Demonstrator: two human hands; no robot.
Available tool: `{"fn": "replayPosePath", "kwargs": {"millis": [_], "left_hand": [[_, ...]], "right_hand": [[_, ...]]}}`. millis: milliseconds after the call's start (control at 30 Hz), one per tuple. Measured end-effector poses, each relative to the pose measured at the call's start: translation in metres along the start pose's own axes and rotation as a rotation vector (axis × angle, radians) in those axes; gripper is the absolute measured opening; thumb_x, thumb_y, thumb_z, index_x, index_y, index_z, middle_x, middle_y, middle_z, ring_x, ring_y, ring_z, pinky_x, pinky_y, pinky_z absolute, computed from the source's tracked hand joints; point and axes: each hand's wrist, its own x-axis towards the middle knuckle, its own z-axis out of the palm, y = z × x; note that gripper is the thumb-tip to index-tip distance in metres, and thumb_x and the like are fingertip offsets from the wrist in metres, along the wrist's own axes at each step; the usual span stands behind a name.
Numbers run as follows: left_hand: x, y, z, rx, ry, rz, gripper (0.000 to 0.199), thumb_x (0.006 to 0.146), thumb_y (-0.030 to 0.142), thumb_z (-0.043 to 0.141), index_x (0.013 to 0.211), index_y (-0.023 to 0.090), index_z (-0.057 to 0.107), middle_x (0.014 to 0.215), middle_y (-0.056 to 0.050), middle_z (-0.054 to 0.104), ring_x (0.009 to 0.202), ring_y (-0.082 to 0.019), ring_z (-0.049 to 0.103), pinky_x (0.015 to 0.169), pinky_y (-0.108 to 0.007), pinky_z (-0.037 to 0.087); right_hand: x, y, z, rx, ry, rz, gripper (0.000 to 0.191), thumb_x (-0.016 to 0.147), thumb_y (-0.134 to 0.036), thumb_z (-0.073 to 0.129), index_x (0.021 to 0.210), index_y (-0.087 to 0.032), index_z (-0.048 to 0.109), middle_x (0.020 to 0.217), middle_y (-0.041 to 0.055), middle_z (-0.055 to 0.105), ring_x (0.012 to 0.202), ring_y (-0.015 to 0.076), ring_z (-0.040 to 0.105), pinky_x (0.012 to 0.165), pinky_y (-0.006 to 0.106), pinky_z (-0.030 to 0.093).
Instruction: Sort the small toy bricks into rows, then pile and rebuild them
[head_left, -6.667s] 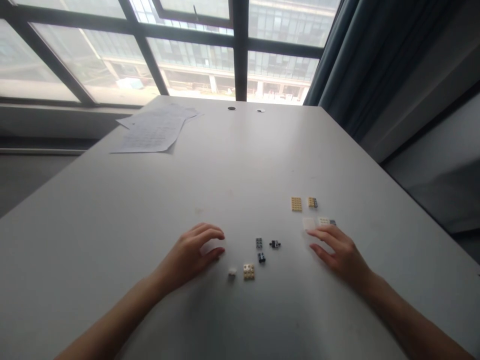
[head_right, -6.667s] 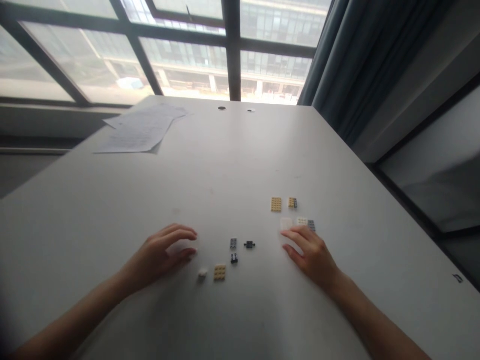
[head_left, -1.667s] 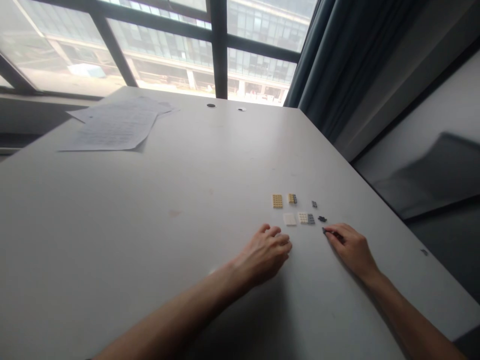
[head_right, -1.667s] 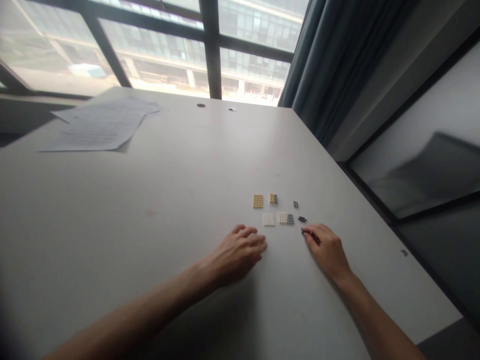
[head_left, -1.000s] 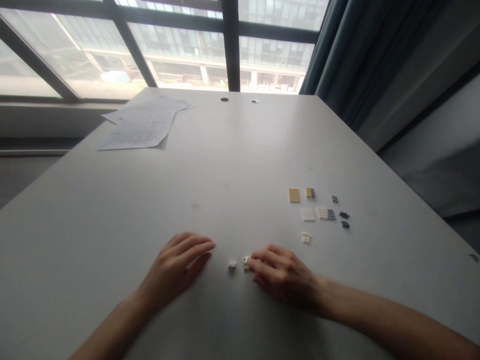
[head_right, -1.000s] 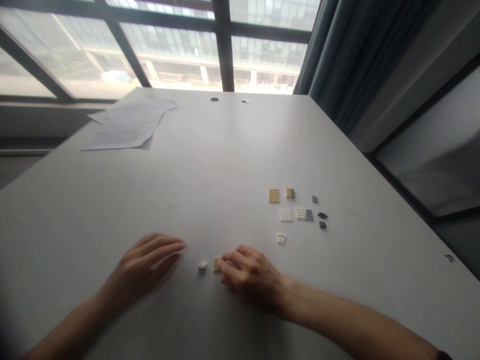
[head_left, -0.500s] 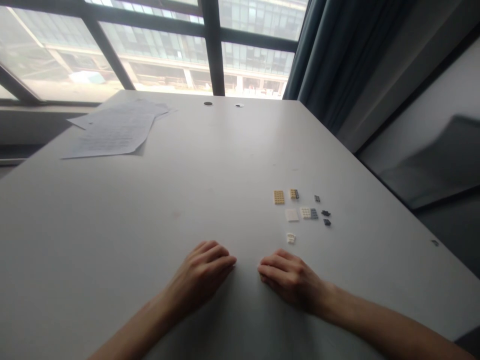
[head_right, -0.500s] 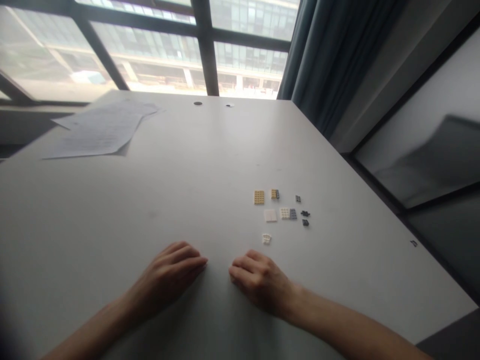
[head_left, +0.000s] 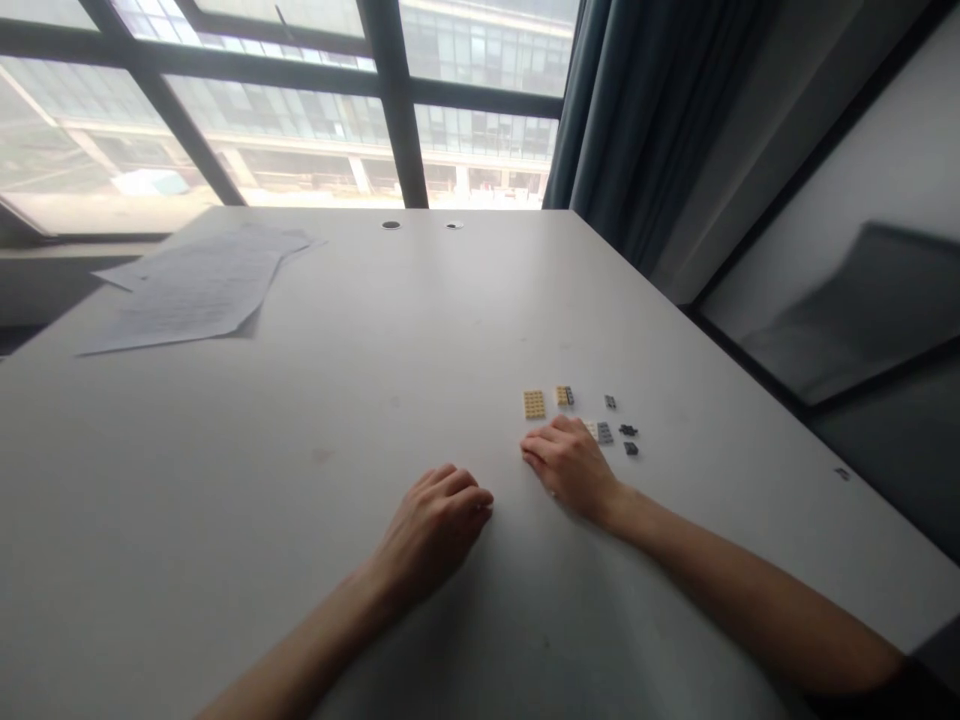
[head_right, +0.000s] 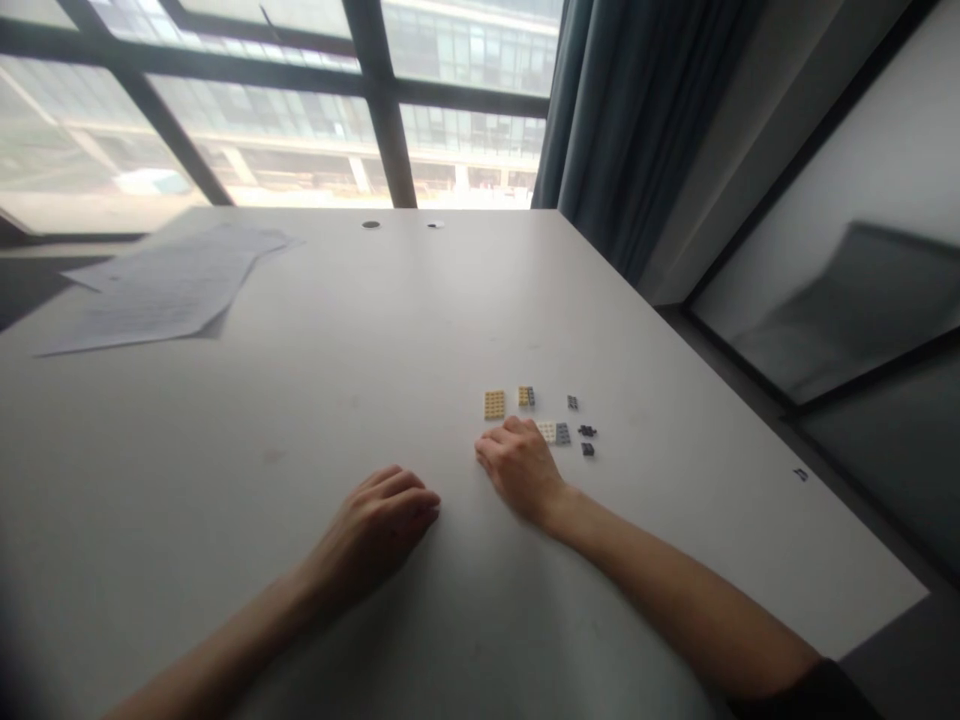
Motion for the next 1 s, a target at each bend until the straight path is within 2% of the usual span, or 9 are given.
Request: {"fn": "replayPosePath", "kwargs": {"millis": [167,333,500,667,900,1000], "left_hand": [[-0.003,0.015,0.007,-0.040,-0.038,-0.011,0.017,0.090,0.020,0.050,0.084,0.022,0.065,0.079,-0.003,0.063,0.076,-0.016,0.052,0.072,-0.029,0.041],[0.013,0.030,0.019,-0.056,-0.061,0.005,0.013,0.087,0.019,0.055,0.081,0.023,0.066,0.077,-0.003,0.063,0.076,-0.017,0.052,0.071,-0.031,0.040],[0.027,0.034,0.029,-0.072,-0.050,-0.041,0.010,0.084,0.019,0.059,0.085,0.023,0.068,0.079,-0.002,0.064,0.077,-0.017,0.054,0.074,-0.032,0.043],[0.040,0.035,0.033,-0.106,-0.042,-0.079,0.008,0.080,0.019,0.064,0.086,0.023,0.070,0.080,-0.003,0.066,0.078,-0.017,0.057,0.075,-0.031,0.045],[0.063,0.043,0.045,-0.088,-0.053,-0.131,0.008,0.079,0.020,0.064,0.085,0.022,0.070,0.081,-0.002,0.067,0.078,-0.019,0.059,0.077,-0.035,0.046],[0.065,0.045,0.048,-0.118,-0.011,-0.143,0.021,0.077,0.019,0.067,0.098,0.022,0.066,0.084,-0.003,0.067,0.080,-0.020,0.060,0.080,-0.036,0.046]], "right_hand": [[0.005,0.016,-0.003,0.055,0.026,0.057,0.010,0.087,-0.021,0.061,0.093,-0.021,0.069,0.097,0.0035,0.072,0.092,0.0219,0.055,0.087,0.038,0.039],[-0.018,0.014,-0.018,0.122,0.124,0.102,0.021,0.085,-0.021,0.063,0.105,-0.018,0.065,0.106,0.0075,0.067,0.097,0.0230,0.055,0.090,0.039,0.043],[-0.046,0.015,-0.021,0.150,0.006,-0.034,0.014,0.086,-0.022,0.061,0.098,-0.019,0.067,0.094,0.0069,0.066,0.091,0.0222,0.056,0.087,0.040,0.046],[-0.058,0.023,-0.017,0.165,0.010,0.020,0.014,0.088,-0.020,0.057,0.098,-0.019,0.066,0.094,0.0067,0.066,0.091,0.0213,0.056,0.084,0.039,0.047],[-0.061,0.035,-0.028,0.139,-0.007,0.068,0.013,0.085,-0.018,0.060,0.097,-0.018,0.065,0.093,0.0058,0.067,0.090,0.0216,0.056,0.085,0.039,0.046],[-0.061,0.037,-0.028,0.137,0.022,0.076,0.015,0.086,-0.018,0.059,0.099,-0.018,0.065,0.094,0.0066,0.067,0.091,0.0228,0.057,0.086,0.042,0.046]]}}
